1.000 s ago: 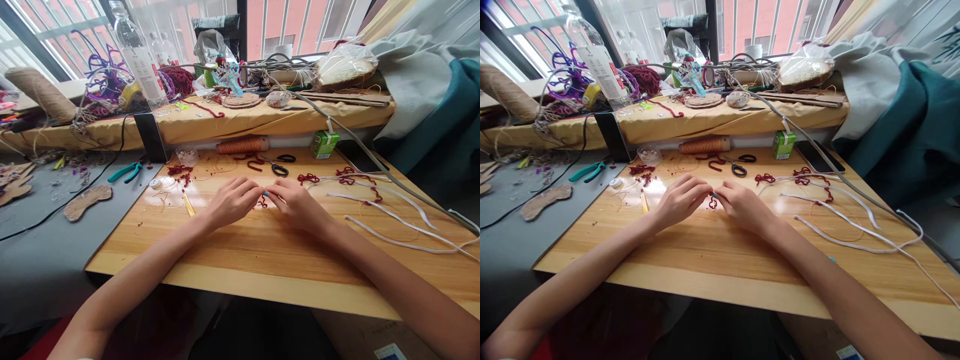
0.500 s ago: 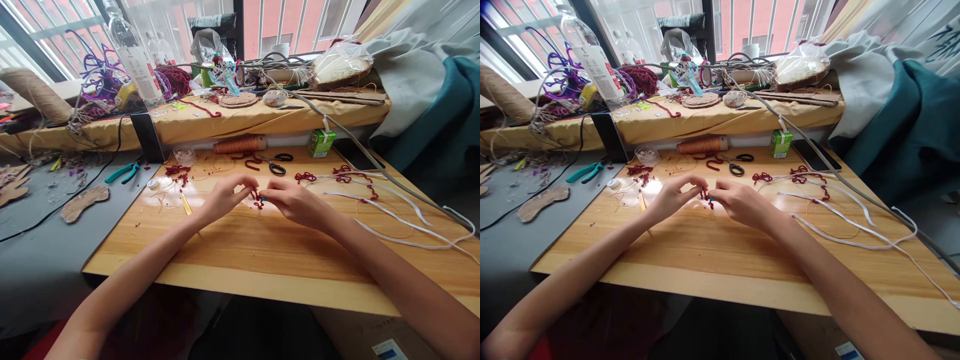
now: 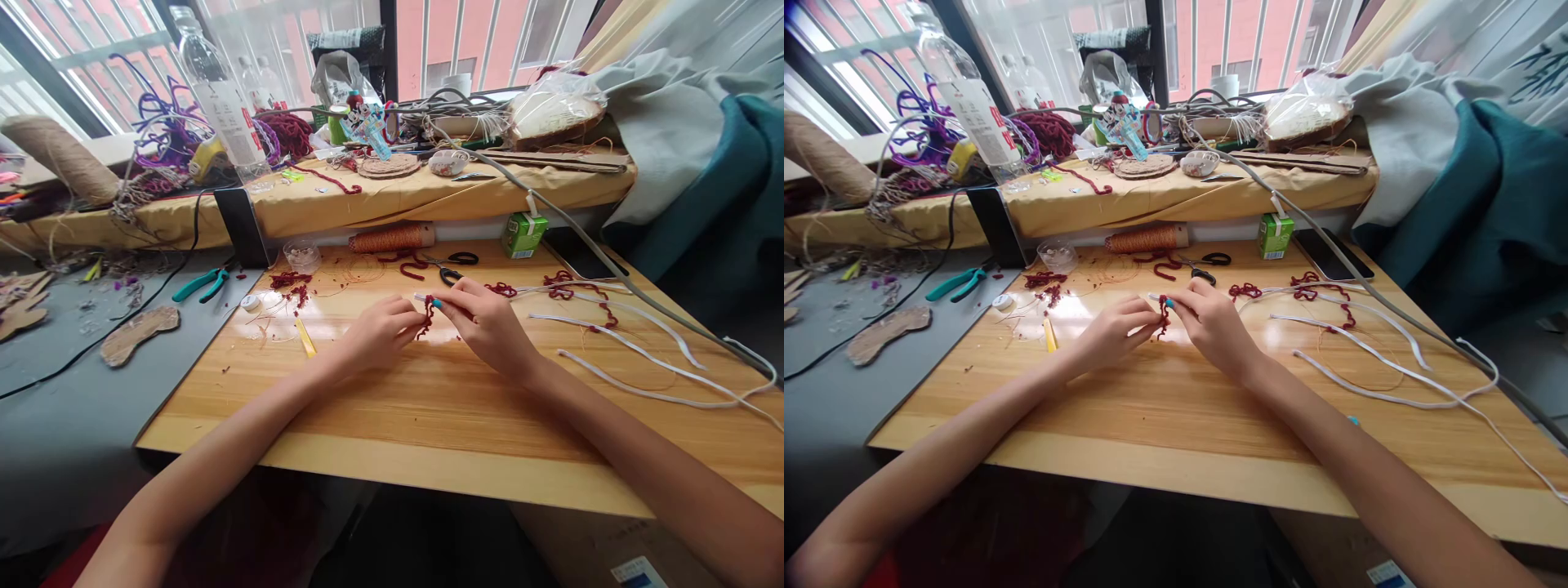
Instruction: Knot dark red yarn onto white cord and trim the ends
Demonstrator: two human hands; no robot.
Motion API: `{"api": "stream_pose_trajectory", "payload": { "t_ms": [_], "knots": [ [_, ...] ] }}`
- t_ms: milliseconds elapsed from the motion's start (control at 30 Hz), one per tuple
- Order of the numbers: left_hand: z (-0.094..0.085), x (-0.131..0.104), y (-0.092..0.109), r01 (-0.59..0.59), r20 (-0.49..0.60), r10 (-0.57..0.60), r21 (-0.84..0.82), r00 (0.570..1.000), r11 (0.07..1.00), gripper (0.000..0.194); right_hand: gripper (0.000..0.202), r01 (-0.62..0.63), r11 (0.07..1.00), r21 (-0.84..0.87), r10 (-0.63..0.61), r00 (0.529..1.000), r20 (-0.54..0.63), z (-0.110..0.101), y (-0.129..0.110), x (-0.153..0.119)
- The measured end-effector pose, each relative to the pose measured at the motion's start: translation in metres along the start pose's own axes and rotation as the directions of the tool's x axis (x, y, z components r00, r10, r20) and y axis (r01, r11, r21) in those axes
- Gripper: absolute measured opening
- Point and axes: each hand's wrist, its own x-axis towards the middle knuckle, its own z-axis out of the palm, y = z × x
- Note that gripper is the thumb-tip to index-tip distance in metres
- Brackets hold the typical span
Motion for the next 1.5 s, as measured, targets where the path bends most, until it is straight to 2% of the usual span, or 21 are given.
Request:
{"api": "stream_pose_trajectory", "payload": {
  "t_ms": [100, 167, 233, 300, 367, 433, 467, 500, 567, 667, 800, 867, 933, 1000, 1067, 1133, 1200, 1300, 1367, 1433, 1500],
  "knots": [
    [-0.002, -0.002, 0.004, -0.147, 0.151, 0.114, 0.233, 0.982, 0.961, 0.022, 0.02, -0.1, 0.994, 0.037, 0.101, 0.995, -0.002, -0.002, -0.002, 0.002],
    [-0.005, -0.003, 0.007, -0.241, 0.255, 0.164, 0.304, 0.953, 0.922, 0.022, 0.02, -0.149, 0.987, 0.053, 0.149, 0.989, 0.002, -0.004, -0.002, 0.003],
    [-0.008, -0.004, 0.01, -0.266, 0.257, 0.189, 0.308, 0.948, 0.914, 0.02, 0.019, -0.156, 0.986, 0.053, 0.156, 0.988, 0.007, -0.005, -0.001, 0.004],
    [-0.011, -0.002, 0.01, -0.198, 0.124, 0.17, 0.263, 0.978, 0.944, 0.018, 0.019, -0.126, 0.991, 0.047, 0.126, 0.992, 0.016, -0.004, 0.0, 0.003],
    [-0.014, 0.0, 0.009, -0.071, -0.08, 0.088, 0.195, 0.993, 0.978, 0.017, 0.019, -0.062, 0.998, 0.029, 0.062, 0.998, 0.024, -0.003, 0.002, 0.002],
    [-0.018, 0.004, 0.007, 0.061, -0.232, -0.033, 0.114, 0.972, 0.992, 0.017, 0.02, 0.021, 1.0, 0.001, -0.021, 0.999, 0.035, 0.0, 0.003, 0.0],
    [-0.019, 0.005, 0.007, 0.117, -0.259, -0.096, 0.065, 0.961, 0.991, 0.018, 0.021, 0.064, 0.998, -0.009, -0.063, 0.997, 0.051, 0.001, 0.003, 0.0],
    [-0.019, 0.007, 0.007, 0.161, -0.252, -0.154, 0.006, 0.955, 0.987, 0.02, 0.021, 0.099, 0.995, -0.012, -0.098, 0.993, 0.071, 0.002, 0.004, -0.001],
    [-0.02, 0.008, 0.008, 0.221, -0.16, -0.239, -0.125, 0.958, 0.967, 0.024, 0.022, 0.137, 0.991, -0.007, -0.135, 0.985, 0.11, 0.003, 0.004, -0.003],
    [-0.018, 0.008, 0.011, 0.287, -0.044, -0.31, -0.274, 0.95, 0.918, 0.017, 0.021, 0.138, 0.99, -0.021, -0.134, 0.984, 0.12, 0.004, 0.004, -0.004],
    [-0.017, 0.007, 0.013, 0.341, -0.039, -0.381, -0.37, 0.924, 0.864, 0.01, 0.018, 0.075, 0.995, -0.069, -0.068, 0.993, 0.094, 0.003, 0.001, -0.004],
    [-0.017, 0.007, 0.013, 0.367, -0.032, -0.42, -0.433, 0.907, 0.823, 0.01, 0.015, 0.013, 0.997, -0.073, -0.01, 0.999, 0.045, 0.001, -0.002, -0.003],
    [-0.017, 0.007, 0.013, 0.383, -0.035, -0.466, -0.518, 0.884, 0.765, 0.012, 0.014, -0.073, 0.996, -0.046, 0.071, 0.996, -0.053, 0.001, -0.005, -0.002],
    [-0.017, 0.007, 0.012, 0.381, -0.049, -0.512, -0.608, 0.858, 0.696, 0.014, 0.039, -0.199, 0.979, 0.048, 0.204, 0.966, -0.158, 0.002, -0.004, -0.001],
    [-0.016, 0.007, 0.011, 0.371, -0.051, -0.545, -0.678, 0.837, 0.634, 0.017, 0.066, -0.337, 0.909, 0.246, 0.386, 0.903, -0.189, 0.005, -0.002, 0.0],
    [-0.016, 0.008, 0.011, 0.368, -0.05, -0.564, -0.711, 0.824, 0.6, 0.018, 0.075, -0.438, 0.764, 0.474, 0.537, 0.839, -0.091, 0.008, 0.001, 0.001],
    [-0.015, 0.008, 0.009, 0.378, -0.052, -0.58, -0.711, 0.813, 0.593, 0.018, 0.066, -0.491, 0.614, 0.618, 0.554, 0.826, 0.106, 0.011, 0.002, 0.002],
    [-0.015, 0.008, 0.008, 0.402, -0.042, -0.597, -0.702, 0.801, 0.588, 0.017, 0.041, -0.531, 0.479, 0.699, 0.441, 0.834, 0.332, 0.013, -0.004, 0.003],
    [-0.015, 0.008, 0.008, 0.405, -0.033, -0.6, -0.707, 0.8, 0.579, 0.016, 0.035, -0.552, 0.364, 0.75, 0.477, 0.802, 0.359, 0.013, -0.008, 0.003],
    [-0.015, 0.008, 0.008, 0.406, -0.032, -0.603, -0.711, 0.797, 0.575, 0.014, 0.039, -0.55, 0.208, 0.809, 0.587, 0.732, 0.346, 0.013, -0.009, 0.002],
    [-0.015, 0.009, 0.008, 0.408, -0.033, -0.611, -0.716, 0.791, 0.566, 0.013, 0.041, -0.53, 0.091, 0.843, 0.662, 0.665, 0.346, 0.014, -0.008, 0.002]
  ]
}}
